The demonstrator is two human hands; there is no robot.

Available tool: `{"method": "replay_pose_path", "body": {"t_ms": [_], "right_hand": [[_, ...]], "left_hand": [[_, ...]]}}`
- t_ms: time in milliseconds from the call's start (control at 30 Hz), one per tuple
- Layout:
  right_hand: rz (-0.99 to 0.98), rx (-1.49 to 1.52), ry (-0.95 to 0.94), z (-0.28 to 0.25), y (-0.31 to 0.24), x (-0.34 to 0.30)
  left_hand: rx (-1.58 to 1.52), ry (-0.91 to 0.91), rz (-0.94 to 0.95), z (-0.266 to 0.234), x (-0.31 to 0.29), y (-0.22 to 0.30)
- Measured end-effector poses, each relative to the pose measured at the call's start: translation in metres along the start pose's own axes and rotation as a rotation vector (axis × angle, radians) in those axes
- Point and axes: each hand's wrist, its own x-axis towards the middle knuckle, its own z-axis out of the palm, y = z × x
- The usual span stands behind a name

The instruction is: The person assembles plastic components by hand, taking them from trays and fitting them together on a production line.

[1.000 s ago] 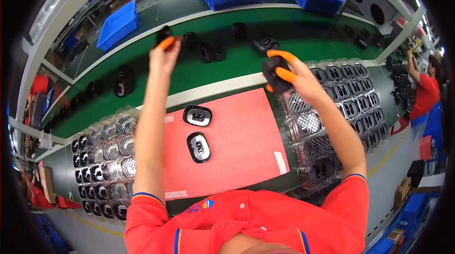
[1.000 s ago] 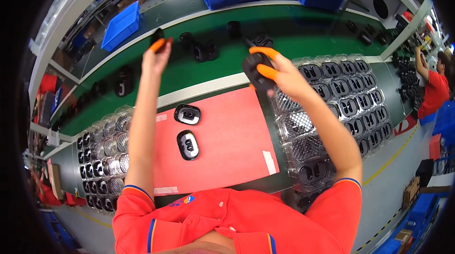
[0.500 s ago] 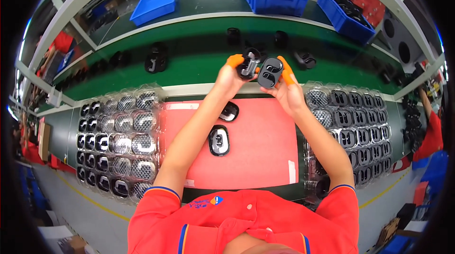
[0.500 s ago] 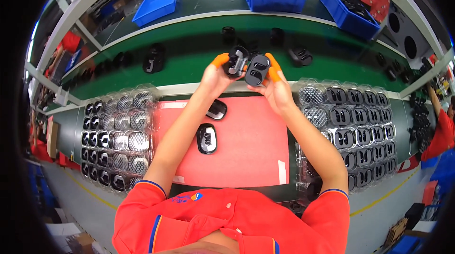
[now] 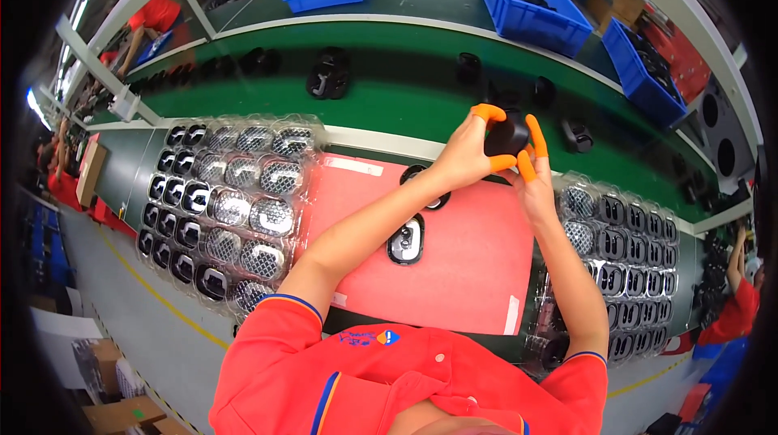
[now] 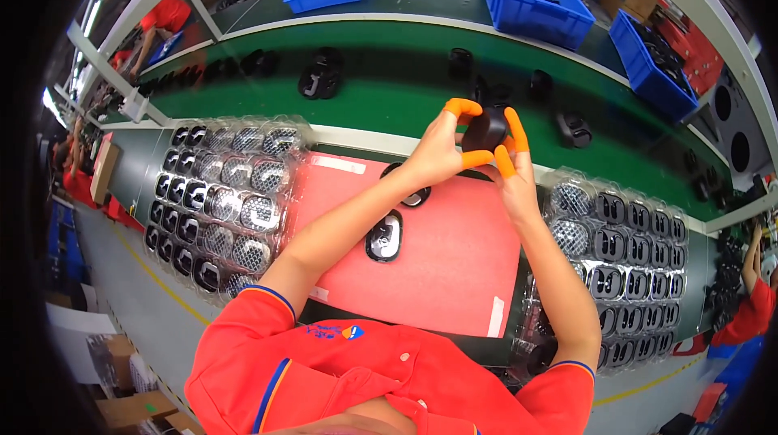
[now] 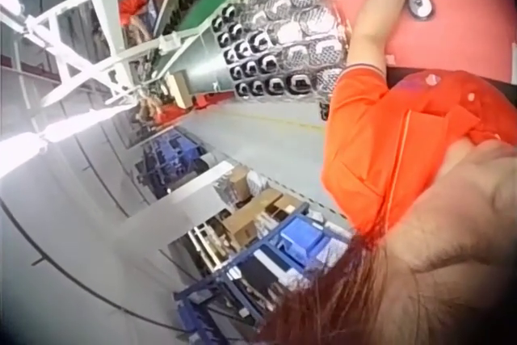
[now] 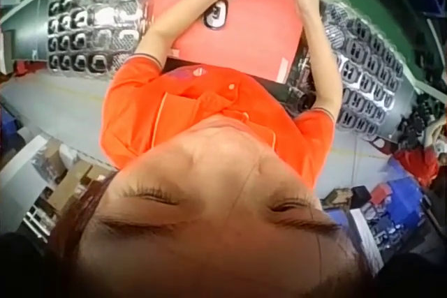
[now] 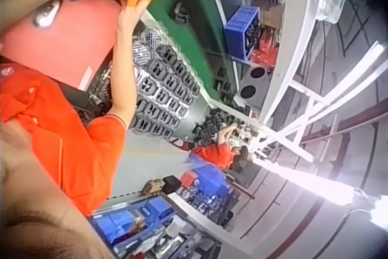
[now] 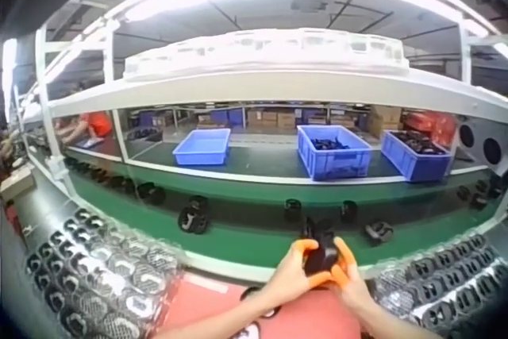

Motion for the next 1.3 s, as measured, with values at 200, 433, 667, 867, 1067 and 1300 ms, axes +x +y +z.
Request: {"method": "replay_pose_path", "body": {"t_ms": [200,433,667,867,1067,1300], "right_hand": [[-0.028,0.047,-0.041,-0.002,0.003,-0.001],[0.012,0.123,0.031,0.003,-0.005,0.003],[-0.138,-0.088,0.025,-0.006,0.006,0.003],[-0.313,-0.303,0.09,0.007,-0.043,-0.004],[-0.374,-1.031,-0.226,-0.016,-0.109,-0.056],[-0.196,-1.405,0.127,-0.11,-0.145,-0.112]], "left_hand": [[0.006,-0.031,0.048,-0.011,0.0,0.013],[-0.602,0.047,-0.052,-0.017,0.007,-0.001],[-0.855,0.259,-0.479,-0.023,0.025,0.013],[-0.958,0.479,-0.443,-0.137,0.105,0.009],[-0.216,0.74,-0.508,-0.297,0.095,-0.104],[0.263,0.722,-0.739,-0.484,0.019,-0.217]]}}
